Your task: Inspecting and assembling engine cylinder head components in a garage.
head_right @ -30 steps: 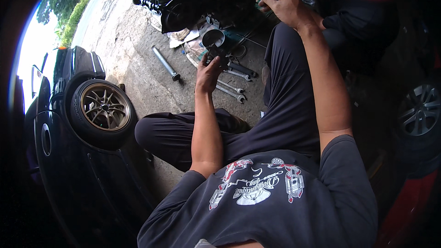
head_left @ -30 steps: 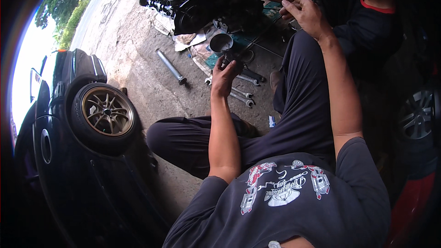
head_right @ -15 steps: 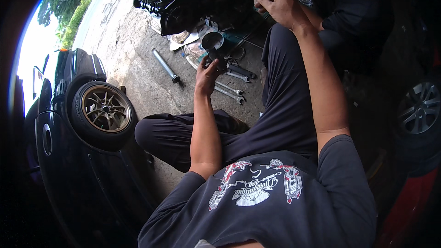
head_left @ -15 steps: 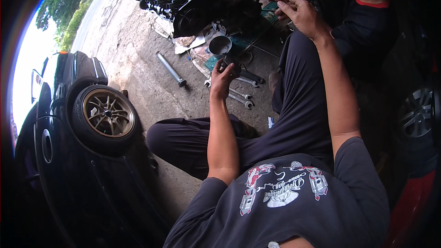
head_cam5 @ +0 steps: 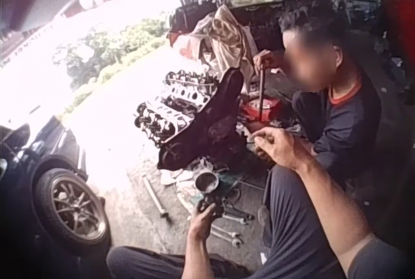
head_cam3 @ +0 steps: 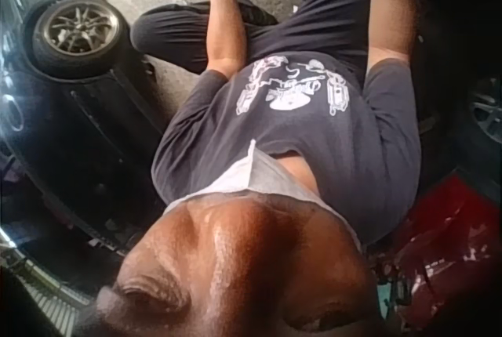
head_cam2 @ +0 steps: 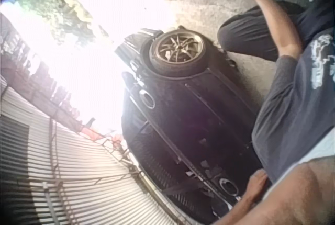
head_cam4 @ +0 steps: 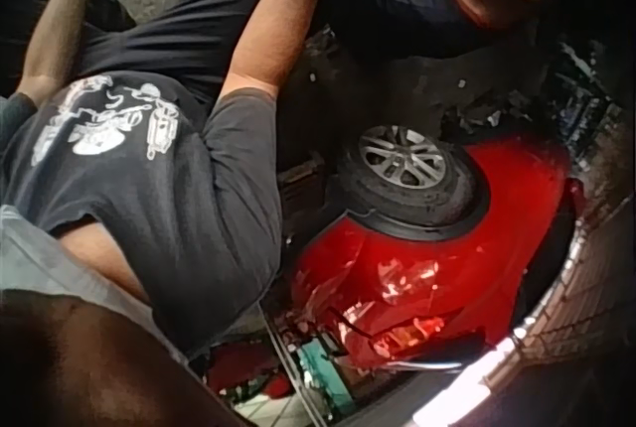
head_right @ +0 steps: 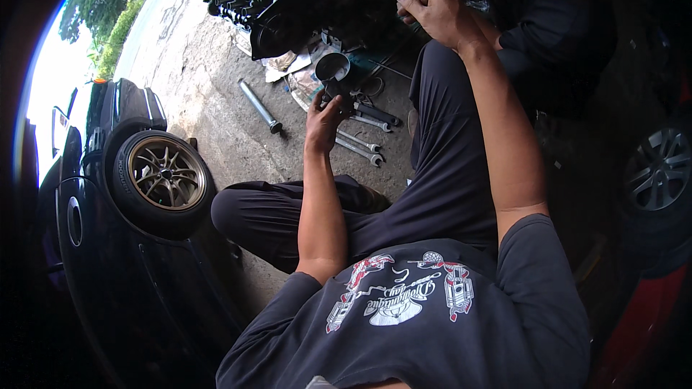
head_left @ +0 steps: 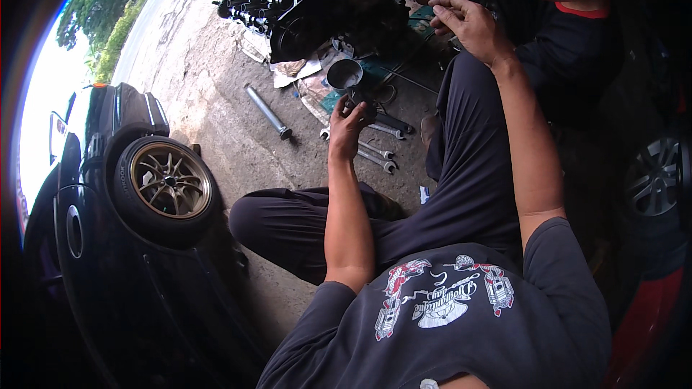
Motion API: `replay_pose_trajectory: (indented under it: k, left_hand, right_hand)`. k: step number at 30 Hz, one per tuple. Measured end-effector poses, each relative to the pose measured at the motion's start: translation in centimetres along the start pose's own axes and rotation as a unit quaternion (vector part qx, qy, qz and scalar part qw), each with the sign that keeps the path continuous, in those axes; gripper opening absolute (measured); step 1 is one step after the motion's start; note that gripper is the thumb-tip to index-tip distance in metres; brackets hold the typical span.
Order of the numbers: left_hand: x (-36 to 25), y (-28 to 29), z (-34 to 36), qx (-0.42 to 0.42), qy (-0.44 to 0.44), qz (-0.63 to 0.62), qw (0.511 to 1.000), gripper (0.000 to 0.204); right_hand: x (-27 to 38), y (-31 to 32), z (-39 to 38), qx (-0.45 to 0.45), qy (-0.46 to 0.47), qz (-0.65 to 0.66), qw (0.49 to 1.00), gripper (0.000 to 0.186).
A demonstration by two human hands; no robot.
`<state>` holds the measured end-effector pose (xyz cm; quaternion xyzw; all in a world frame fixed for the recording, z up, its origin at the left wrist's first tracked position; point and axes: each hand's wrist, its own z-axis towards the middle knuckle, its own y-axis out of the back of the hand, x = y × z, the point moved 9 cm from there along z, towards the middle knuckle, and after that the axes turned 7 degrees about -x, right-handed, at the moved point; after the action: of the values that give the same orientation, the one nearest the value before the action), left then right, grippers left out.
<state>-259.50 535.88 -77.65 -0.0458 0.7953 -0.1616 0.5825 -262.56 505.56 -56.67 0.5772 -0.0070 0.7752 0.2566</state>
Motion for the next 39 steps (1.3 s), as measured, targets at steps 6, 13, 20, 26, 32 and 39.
replay_pose_trajectory:
  k: [6, 13, 20, 26, 32, 39]
  left_hand:
    - [-0.8, -0.5, -0.4, 0.002, -0.014, -0.013, 1.000, 0.058]
    - [-1.3, -0.5, -0.2, 0.005, -0.058, -0.007, 0.998, 0.061]
    - [-1.8, -0.9, -0.3, 0.005, -0.076, -0.024, 0.997, 0.047]
    - [-1.1, -0.3, 0.4, -0.004, -0.081, -0.005, 0.997, 0.053]
    - [-0.9, -0.1, 0.4, -0.018, -0.088, -0.003, 0.996, 0.047]
    - [-0.8, 0.0, 0.6, -0.002, -0.085, -0.019, 0.996, 0.055]
  right_hand:
    - [-0.4, -0.2, 0.3, 0.008, -0.003, 0.018, 1.000, 0.033]
    - [-0.1, -0.2, 0.2, 0.005, -0.020, 0.009, 1.000, 0.032]
    - [-0.5, -0.2, 0.0, 0.014, -0.039, 0.005, 0.999, 0.031]
    - [-0.6, -0.2, 0.3, 0.010, -0.019, -0.019, 1.000, 0.031]
    - [-0.2, -0.1, 0.2, 0.009, -0.012, -0.019, 1.000, 0.032]
    - [-0.2, 0.1, 0.2, -0.006, -0.001, -0.001, 1.000, 0.030]
